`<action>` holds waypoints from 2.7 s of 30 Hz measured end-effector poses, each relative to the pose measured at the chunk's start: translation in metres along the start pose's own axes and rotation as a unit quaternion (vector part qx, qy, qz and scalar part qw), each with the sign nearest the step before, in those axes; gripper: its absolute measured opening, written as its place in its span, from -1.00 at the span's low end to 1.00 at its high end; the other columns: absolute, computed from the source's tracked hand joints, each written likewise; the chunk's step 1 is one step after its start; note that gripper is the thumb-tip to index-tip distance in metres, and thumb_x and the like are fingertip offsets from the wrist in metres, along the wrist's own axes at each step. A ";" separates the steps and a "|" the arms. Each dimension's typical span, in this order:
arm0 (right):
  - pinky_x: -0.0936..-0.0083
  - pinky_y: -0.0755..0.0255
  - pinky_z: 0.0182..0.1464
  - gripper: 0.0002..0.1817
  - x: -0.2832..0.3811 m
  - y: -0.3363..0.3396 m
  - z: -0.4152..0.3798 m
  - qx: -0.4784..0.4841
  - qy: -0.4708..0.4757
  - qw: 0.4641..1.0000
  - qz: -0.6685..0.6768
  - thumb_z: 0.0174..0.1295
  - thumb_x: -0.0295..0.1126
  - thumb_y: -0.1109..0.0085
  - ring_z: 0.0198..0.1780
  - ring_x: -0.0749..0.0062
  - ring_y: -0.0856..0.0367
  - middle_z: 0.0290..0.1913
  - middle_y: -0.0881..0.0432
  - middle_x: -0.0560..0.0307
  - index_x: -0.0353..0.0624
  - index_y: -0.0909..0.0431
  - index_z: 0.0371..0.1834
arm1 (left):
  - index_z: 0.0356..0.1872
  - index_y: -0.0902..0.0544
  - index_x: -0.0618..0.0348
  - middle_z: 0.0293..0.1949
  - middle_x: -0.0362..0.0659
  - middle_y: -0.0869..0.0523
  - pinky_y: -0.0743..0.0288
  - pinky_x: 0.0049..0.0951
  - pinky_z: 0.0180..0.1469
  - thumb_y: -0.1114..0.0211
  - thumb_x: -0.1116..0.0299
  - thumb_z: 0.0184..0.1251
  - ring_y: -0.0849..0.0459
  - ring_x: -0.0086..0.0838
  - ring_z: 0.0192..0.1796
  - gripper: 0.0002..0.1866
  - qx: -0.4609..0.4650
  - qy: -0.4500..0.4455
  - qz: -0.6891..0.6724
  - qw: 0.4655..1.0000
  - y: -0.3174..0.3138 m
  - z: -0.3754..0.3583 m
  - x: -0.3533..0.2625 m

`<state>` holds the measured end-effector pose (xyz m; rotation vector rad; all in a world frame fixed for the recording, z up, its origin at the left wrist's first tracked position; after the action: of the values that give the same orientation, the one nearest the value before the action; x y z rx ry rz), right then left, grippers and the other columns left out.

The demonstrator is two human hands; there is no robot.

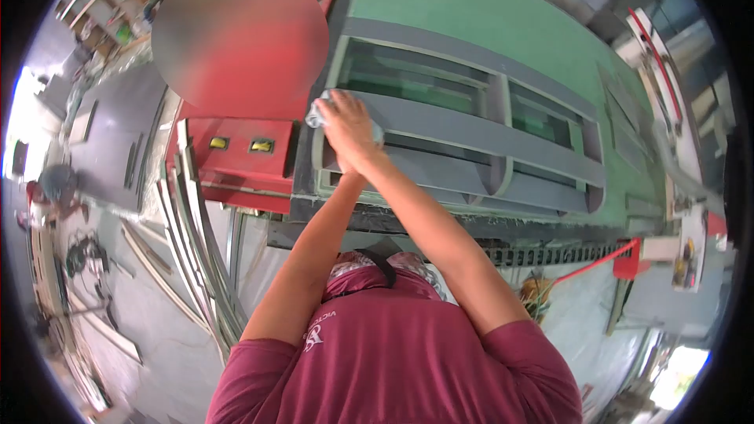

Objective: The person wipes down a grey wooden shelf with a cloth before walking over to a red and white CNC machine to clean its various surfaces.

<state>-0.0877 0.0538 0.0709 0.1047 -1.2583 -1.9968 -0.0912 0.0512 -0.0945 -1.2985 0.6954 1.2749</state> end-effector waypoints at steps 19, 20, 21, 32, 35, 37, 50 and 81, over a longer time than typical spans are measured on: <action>-0.08 -0.10 0.30 -0.50 -0.204 0.159 -0.131 -0.019 -0.262 0.947 -0.184 0.08 -0.28 -0.26 0.36 0.15 -0.24 0.29 -0.38 0.19 0.12 -0.45 0.16 | 0.06 -0.56 0.18 0.06 0.07 -0.59 -0.10 -0.09 0.37 -0.20 0.08 0.19 -0.45 -0.09 0.20 -0.51 0.025 -0.093 0.669 0.737 -0.030 0.004 -0.098; -0.09 -0.11 0.30 -0.50 -0.216 0.172 -0.139 -0.012 -0.296 0.937 -0.186 0.08 -0.28 -0.25 0.37 0.14 -0.23 0.29 -0.38 0.20 0.12 -0.44 0.16 | 0.05 -0.56 0.18 0.07 0.07 -0.58 -0.10 -0.09 0.37 -0.20 0.08 0.19 -0.44 -0.09 0.21 -0.51 0.028 -0.080 0.669 0.738 -0.029 0.005 -0.098; -0.10 -0.11 0.30 -0.49 -0.225 0.182 -0.146 -0.006 -0.332 0.924 -0.188 0.09 -0.28 -0.25 0.37 0.13 -0.23 0.29 -0.38 0.21 0.11 -0.44 0.17 | 0.05 -0.57 0.18 0.08 0.08 -0.57 -0.10 -0.09 0.37 -0.20 0.07 0.19 -0.43 -0.08 0.22 -0.52 0.032 -0.068 0.669 0.740 -0.030 0.005 -0.097; -0.15 -0.10 0.31 -0.50 -0.325 0.263 -0.216 -0.030 -0.443 0.866 -0.231 0.10 -0.27 -0.24 0.36 0.14 -0.25 0.30 -0.37 0.22 0.13 -0.45 0.17 | 0.05 -0.58 0.16 0.10 0.06 -0.57 -0.11 -0.09 0.37 -0.20 0.10 0.20 -0.42 -0.05 0.23 -0.54 0.037 -0.069 0.687 0.722 -0.029 0.007 -0.090; -0.17 -0.11 0.29 -0.50 -0.362 0.289 -0.233 -0.030 -0.468 0.848 -0.249 0.10 -0.26 -0.24 0.35 0.14 -0.26 0.30 -0.37 0.22 0.14 -0.45 0.17 | 0.05 -0.58 0.16 0.10 0.06 -0.57 -0.12 -0.11 0.37 -0.21 0.09 0.19 -0.42 -0.04 0.23 -0.53 0.026 -0.055 0.700 0.712 -0.029 0.007 -0.087; -0.19 -0.12 0.28 -0.50 -0.384 0.306 -0.243 -0.027 -0.484 0.836 -0.257 0.10 -0.26 -0.24 0.35 0.15 -0.27 0.29 -0.37 0.22 0.14 -0.45 0.17 | 0.04 -0.58 0.17 0.10 0.08 -0.57 -0.13 -0.11 0.37 -0.21 0.09 0.19 -0.43 -0.03 0.22 -0.53 0.024 -0.043 0.704 0.709 -0.029 0.008 -0.086; -0.22 -0.14 0.22 -0.48 -0.499 0.396 -0.308 -0.002 -0.567 0.746 -0.348 0.20 -0.16 -0.17 0.34 0.06 -0.24 0.30 -0.34 0.10 0.26 -0.37 0.26 | -0.14 -0.62 0.35 -0.12 0.19 -0.63 -0.41 -0.11 0.06 -0.21 0.09 0.23 -0.56 0.07 -0.01 -0.55 -0.016 -0.041 0.698 0.715 -0.028 0.007 -0.082; 0.37 -0.29 0.23 -0.56 -0.372 0.301 -0.198 -0.410 -0.267 0.724 0.486 0.20 -0.57 -0.13 0.15 0.33 -0.44 0.15 -0.44 0.09 -0.19 -0.35 0.18 | -0.05 -0.60 0.34 0.02 0.19 -0.58 -0.37 -0.16 0.15 -0.15 0.04 0.26 -0.51 0.03 0.09 -0.50 -0.044 -0.014 0.712 0.701 -0.036 0.006 -0.089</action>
<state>0.4293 0.0757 0.0959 -1.3645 -0.3733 -1.4134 -0.0801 0.0385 0.0007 -0.6118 1.7982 2.5317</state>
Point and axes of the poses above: each hand's wrist, its own z-axis towards the middle knuckle, its own y-axis out of the back of the hand, x = y × z, the point moved 3 cm from there along z, towards the middle knuckle
